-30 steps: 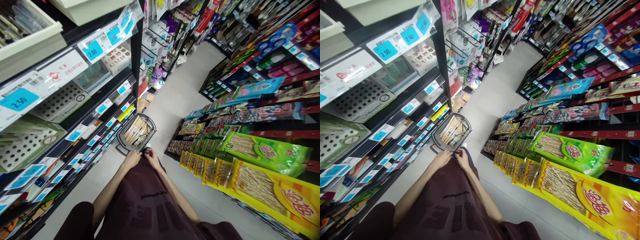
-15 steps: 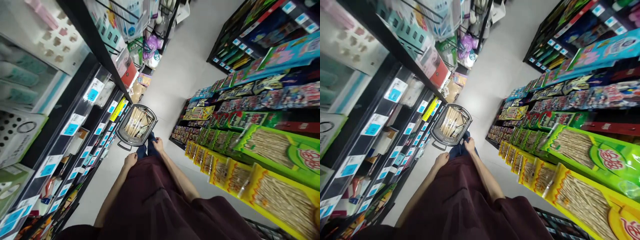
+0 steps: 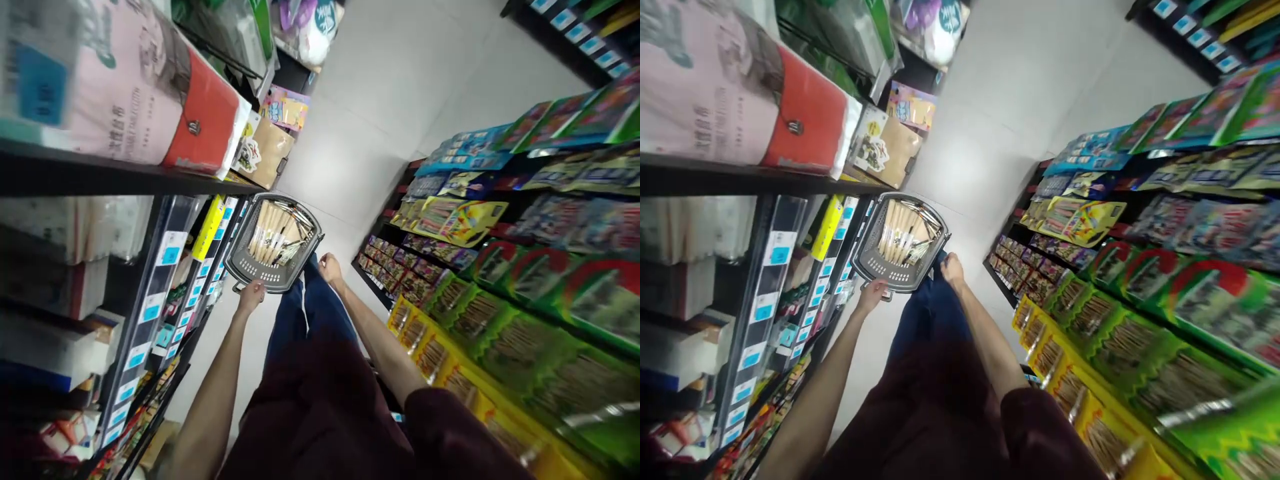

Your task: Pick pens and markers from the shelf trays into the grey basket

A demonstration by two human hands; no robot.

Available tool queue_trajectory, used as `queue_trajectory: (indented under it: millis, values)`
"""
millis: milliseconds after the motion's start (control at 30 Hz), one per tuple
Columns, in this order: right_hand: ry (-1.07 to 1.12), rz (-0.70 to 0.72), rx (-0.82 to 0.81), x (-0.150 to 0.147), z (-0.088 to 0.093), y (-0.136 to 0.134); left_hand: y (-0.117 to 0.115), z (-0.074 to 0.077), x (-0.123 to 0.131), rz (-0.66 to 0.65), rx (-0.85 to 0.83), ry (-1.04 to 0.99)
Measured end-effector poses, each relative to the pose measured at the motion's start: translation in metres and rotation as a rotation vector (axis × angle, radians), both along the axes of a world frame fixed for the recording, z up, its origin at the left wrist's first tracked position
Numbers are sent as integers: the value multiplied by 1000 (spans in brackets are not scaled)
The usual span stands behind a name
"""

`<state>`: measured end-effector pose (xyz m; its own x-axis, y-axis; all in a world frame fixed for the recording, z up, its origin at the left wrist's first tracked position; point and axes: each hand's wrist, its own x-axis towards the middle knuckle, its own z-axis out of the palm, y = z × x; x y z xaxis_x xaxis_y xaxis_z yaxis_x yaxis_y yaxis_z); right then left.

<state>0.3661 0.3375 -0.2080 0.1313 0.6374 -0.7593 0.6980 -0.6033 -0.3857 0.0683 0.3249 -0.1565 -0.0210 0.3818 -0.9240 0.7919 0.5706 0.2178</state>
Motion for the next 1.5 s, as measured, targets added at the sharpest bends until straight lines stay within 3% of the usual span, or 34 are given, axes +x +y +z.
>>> queue_trajectory:
  millis: [267,433,633,833,967,1133,1300,1500]
  values:
    - [-30,138,-34,-28,-88,95,68,-108,89,14,35,-153]
    - [-118,120,-44,-52,-135,117,102,-147,118,52,91,-216]
    - [-173,111,-86,-58,-176,116,110,-173,92,32,180,-270]
    - [-233,112,-79,-64,-200,118,80,-202,39,108,91,-159]
    - [-293,109,-97,-74,-214,117,54,-214,19,108,26,-141]
    - [-373,135,-112,-84,-226,112,40,-215,25,100,-50,-138]
    - [-311,141,-100,-72,-227,115,52,-211,49,110,25,-192]
    - [-213,190,-4,-51,-224,122,80,-195,69,129,116,-248]
